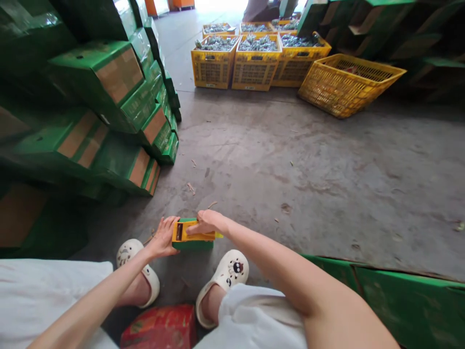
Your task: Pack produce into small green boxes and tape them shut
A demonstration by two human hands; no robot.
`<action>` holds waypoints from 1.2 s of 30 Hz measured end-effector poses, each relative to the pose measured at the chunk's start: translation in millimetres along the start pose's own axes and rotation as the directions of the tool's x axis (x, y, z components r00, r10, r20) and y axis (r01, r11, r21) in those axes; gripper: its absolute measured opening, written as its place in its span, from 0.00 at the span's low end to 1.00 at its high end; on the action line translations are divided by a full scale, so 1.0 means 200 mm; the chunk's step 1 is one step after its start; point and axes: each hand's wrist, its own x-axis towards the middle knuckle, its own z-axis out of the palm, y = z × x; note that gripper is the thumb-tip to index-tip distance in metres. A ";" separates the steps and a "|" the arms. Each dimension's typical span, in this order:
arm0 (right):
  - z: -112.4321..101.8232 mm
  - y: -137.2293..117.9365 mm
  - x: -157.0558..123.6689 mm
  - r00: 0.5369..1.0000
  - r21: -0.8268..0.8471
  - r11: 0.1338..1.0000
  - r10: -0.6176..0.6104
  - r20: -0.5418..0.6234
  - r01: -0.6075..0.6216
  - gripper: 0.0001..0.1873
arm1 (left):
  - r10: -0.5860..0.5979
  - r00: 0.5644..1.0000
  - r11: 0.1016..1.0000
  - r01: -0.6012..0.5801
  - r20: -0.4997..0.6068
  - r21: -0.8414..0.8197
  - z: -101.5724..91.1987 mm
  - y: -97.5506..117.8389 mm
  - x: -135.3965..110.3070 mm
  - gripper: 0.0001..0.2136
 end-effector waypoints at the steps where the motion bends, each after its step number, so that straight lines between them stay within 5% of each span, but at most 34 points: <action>1: -0.02 0.04 -0.02 1.000 0.008 1.000 0.008 0.004 -0.008 0.29 | 0.001 1.000 1.000 -0.001 0.009 0.009 0.00 0.00 0.00 0.62; 7: -0.03 0.21 -0.11 0.996 0.108 0.990 0.090 0.026 -0.092 0.27 | 0.007 0.997 0.999 -0.010 0.079 0.039 0.00 -0.02 0.01 0.69; 18: 0.01 0.12 -0.09 0.983 -0.078 0.980 0.177 -0.054 -0.181 0.27 | -0.014 0.994 0.994 0.002 0.108 0.111 -0.02 0.00 0.02 0.72; 29: 0.01 0.12 -0.05 0.979 -0.070 0.977 0.197 -0.042 -0.200 0.31 | -0.008 0.997 0.996 0.001 0.080 0.091 0.16 0.31 0.18 0.67; 36: 0.07 0.02 -0.03 0.991 -0.069 0.989 0.130 -0.028 -0.132 0.34 | 0.010 0.995 0.991 -0.023 0.104 0.128 0.05 0.17 0.04 0.59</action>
